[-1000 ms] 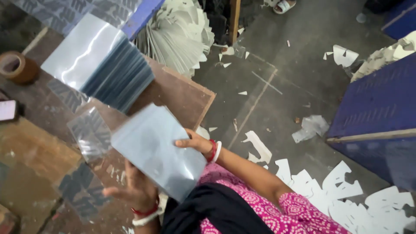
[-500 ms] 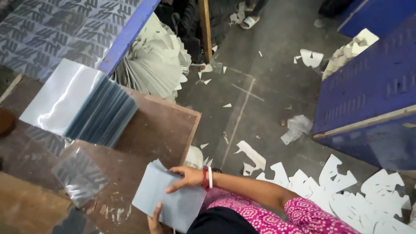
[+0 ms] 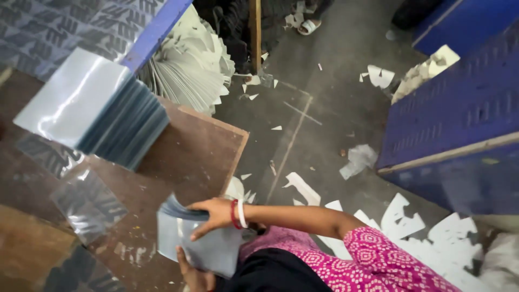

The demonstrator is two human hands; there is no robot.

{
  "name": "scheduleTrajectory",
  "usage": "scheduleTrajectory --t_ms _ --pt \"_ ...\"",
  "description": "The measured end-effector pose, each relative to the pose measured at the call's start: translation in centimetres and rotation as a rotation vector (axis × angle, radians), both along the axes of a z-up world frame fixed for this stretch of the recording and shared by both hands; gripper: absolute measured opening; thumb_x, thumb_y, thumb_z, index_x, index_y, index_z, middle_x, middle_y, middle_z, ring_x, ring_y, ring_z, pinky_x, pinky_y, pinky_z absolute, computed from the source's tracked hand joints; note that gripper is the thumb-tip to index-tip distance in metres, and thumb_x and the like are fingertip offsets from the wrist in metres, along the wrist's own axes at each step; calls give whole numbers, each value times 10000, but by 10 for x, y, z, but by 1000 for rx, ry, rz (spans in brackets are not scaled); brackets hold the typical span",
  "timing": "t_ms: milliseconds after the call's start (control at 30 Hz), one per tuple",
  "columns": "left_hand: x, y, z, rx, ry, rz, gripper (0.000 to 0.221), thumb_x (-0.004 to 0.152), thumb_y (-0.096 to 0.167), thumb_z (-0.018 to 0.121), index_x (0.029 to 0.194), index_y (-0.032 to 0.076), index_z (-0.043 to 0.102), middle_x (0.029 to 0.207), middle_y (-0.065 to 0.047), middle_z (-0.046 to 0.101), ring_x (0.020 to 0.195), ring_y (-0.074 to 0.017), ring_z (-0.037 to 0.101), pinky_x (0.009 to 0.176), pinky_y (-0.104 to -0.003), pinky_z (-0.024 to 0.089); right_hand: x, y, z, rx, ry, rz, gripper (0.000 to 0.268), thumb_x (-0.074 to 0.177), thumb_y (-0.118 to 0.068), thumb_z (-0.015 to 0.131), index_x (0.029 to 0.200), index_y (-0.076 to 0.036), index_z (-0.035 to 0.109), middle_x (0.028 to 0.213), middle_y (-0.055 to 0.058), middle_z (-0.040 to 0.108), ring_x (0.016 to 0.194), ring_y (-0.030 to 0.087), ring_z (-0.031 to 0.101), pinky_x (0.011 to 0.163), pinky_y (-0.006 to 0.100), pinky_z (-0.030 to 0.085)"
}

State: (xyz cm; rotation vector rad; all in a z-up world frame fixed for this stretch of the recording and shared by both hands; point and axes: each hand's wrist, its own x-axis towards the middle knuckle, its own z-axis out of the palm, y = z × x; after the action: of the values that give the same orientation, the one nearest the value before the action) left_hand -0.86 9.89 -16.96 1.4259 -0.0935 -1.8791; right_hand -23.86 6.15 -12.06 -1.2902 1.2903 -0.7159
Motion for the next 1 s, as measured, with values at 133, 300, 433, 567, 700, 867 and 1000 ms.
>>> scheduleTrajectory --t_ms 133,300,433,567,700,867,1000 --pt "23 10 -15 -152 -11 -142 635 958 438 612 1483 95 508 1425 -70 563 1265 -251 554 1042 -441 441 -9 -17 27 -8 31 67 982 676 -681 758 1482 -162 549 1263 159 732 1154 311 720 991 385 558" --pt "-1 0 24 -295 -141 -194 566 1012 313 660 1478 19 530 1308 -90 577 1141 -237 512 919 -436 407 -8 -29 58 -114 197 115 955 714 -684 735 1509 -201 519 1202 144 747 1104 339 714 904 424 564" --pt "-42 -17 85 -387 -14 -66 497 979 282 620 1409 53 524 1327 -50 622 1211 -190 590 1017 -393 478 0 -34 83 -221 344 111 903 842 -613 678 1572 -170 384 1233 155 700 1047 378 696 805 471 557" --pt "-44 -25 88 -362 0 -12 510 1027 288 591 1441 1 509 1373 -82 601 1228 -200 580 1041 -403 459 8 -34 132 -210 459 148 859 924 -472 620 1633 -114 292 1239 170 656 1025 378 701 818 483 558" --pt "-60 -36 107 -348 51 53 546 1041 294 585 1471 -31 497 1399 -106 599 1268 -220 564 1067 -398 439 23 -20 135 -462 544 -21 801 902 -282 595 1613 -38 318 1451 233 538 1228 394 617 1008 464 504" --pt "-43 -31 72 -410 207 -25 561 1023 279 513 1507 2 455 1442 -138 569 1302 -276 565 1092 -420 423 47 -3 128 -682 821 -181 732 978 -234 603 1636 -51 342 1645 252 416 1500 385 474 1268 460 369" --pt "-44 -21 66 -771 -518 -409 512 1021 300 564 1495 130 468 1537 -70 489 1374 -219 547 1155 -366 440 65 12 135 -690 848 -56 788 854 -299 601 1554 -10 384 1640 248 394 1542 395 446 1297 485 310"
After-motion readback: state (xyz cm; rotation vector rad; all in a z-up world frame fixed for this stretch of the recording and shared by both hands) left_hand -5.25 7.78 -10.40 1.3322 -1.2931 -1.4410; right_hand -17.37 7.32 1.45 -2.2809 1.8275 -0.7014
